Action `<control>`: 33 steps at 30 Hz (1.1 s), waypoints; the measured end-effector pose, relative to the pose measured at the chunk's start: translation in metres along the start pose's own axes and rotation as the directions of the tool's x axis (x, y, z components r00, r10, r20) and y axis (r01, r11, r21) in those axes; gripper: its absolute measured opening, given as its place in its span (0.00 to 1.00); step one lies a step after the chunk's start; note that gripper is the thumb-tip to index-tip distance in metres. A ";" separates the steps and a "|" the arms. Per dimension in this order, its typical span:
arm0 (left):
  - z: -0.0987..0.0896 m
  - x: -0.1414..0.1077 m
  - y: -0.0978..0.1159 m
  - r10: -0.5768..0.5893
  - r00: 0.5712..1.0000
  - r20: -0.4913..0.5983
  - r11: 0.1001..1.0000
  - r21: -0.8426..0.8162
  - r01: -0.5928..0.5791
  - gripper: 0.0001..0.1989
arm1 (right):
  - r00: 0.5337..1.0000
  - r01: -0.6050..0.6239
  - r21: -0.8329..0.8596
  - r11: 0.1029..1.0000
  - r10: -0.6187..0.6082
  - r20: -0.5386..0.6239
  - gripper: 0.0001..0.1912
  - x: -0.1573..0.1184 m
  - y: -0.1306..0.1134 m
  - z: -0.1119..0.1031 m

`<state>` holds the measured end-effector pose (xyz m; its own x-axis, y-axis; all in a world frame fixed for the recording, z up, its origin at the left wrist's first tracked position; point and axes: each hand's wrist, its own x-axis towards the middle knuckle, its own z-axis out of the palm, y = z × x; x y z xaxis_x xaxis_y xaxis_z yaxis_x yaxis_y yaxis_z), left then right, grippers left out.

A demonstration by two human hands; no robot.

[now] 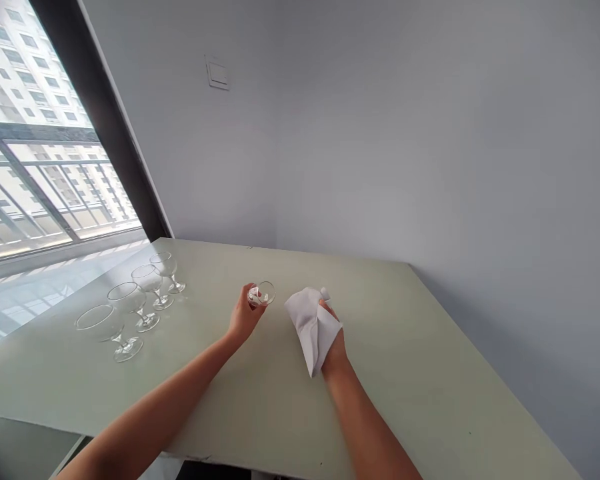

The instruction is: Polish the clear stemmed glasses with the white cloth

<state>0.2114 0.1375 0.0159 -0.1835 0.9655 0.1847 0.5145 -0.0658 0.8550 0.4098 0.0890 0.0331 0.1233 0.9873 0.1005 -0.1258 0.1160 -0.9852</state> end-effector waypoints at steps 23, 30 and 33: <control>0.010 -0.031 0.003 0.554 0.800 0.232 0.648 0.484 -0.588 0.23 | 0.972 -0.066 0.006 0.998 0.062 0.228 0.17 -0.018 0.028 0.049; -0.003 -0.018 0.004 0.804 0.526 0.277 0.322 0.542 -0.776 0.19 | 0.940 -0.342 0.241 0.908 0.330 0.090 0.20 -0.006 0.023 0.031; -0.009 -0.014 0.008 0.845 0.460 0.274 0.302 0.466 -0.832 0.16 | 0.921 -0.382 0.292 0.877 0.336 0.198 0.18 -0.008 0.015 0.028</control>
<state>0.2106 0.1208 0.0247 0.5797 0.4576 0.6742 0.6981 -0.7056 -0.1214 0.3792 0.0861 0.0215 -0.1232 0.9697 -0.2111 -0.4449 -0.2441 -0.8617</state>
